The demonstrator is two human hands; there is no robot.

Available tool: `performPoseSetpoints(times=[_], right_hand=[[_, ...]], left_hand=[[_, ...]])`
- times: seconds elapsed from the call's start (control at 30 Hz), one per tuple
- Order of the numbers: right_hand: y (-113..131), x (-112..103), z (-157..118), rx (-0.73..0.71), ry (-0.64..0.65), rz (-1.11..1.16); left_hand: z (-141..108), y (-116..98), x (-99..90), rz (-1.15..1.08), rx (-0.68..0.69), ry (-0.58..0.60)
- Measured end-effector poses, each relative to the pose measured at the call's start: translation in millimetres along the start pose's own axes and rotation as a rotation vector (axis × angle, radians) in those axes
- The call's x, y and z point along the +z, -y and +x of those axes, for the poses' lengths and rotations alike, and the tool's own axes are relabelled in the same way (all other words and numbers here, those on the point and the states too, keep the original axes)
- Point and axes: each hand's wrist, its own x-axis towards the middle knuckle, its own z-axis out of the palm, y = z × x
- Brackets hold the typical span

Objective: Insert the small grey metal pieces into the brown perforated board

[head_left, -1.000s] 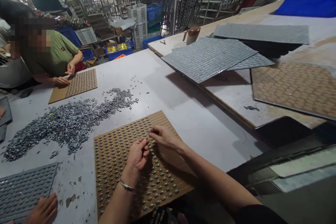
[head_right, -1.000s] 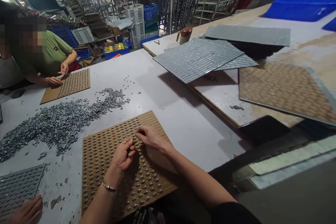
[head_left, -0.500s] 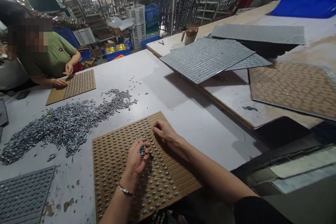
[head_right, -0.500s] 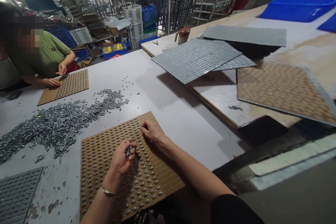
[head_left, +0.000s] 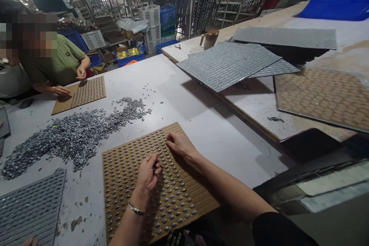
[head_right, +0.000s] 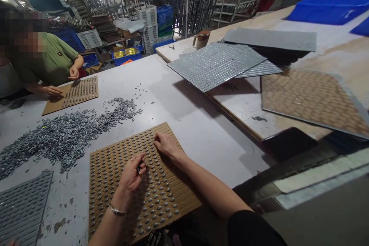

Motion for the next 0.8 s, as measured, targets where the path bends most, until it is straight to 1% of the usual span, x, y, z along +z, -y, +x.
performPoseSetpoints(times=[0.1, 0.2, 0.27, 0.33, 0.4, 0.5, 0.57, 0.67, 0.73, 0.8], right_hand=[[-2, 2, 4, 0.014, -0.024, -0.049], [3, -1, -1, 0.003, -0.053, -0.045], [11, -4, -11, -0.051, -0.049, 0.049], [21, -8, -26, -0.112, -0.006, 0.2], [32, -11, -43, -0.131, 0.035, 0.328], [42, -14, -62, -0.127, 0.003, 0.402], [41, -13, -66, -0.128, -0.005, 0.391], [33, -8, -61, -0.114, -0.029, 0.361], [27, -5, -56, -0.069, -0.03, 0.352], [22, -5, -51, 0.014, -0.052, 0.297]], left_hand=[[1, -4, 2.0, -0.048, -0.011, 0.046], [4, -5, 4.9, -0.078, -0.004, 0.04], [5, -4, 6.7, -0.094, -0.01, 0.014], [4, -1, 9.0, -0.088, -0.03, -0.003], [1, 1, 12.8, -0.044, -0.047, 0.012], [-4, 4, 18.5, 0.031, -0.051, 0.064], [0, 6, 20.0, 0.045, -0.061, 0.086], [10, 7, 20.1, 0.031, -0.109, 0.077], [14, 6, 19.6, 0.03, -0.134, 0.073], [12, 4, 18.3, 0.033, -0.118, 0.043]])
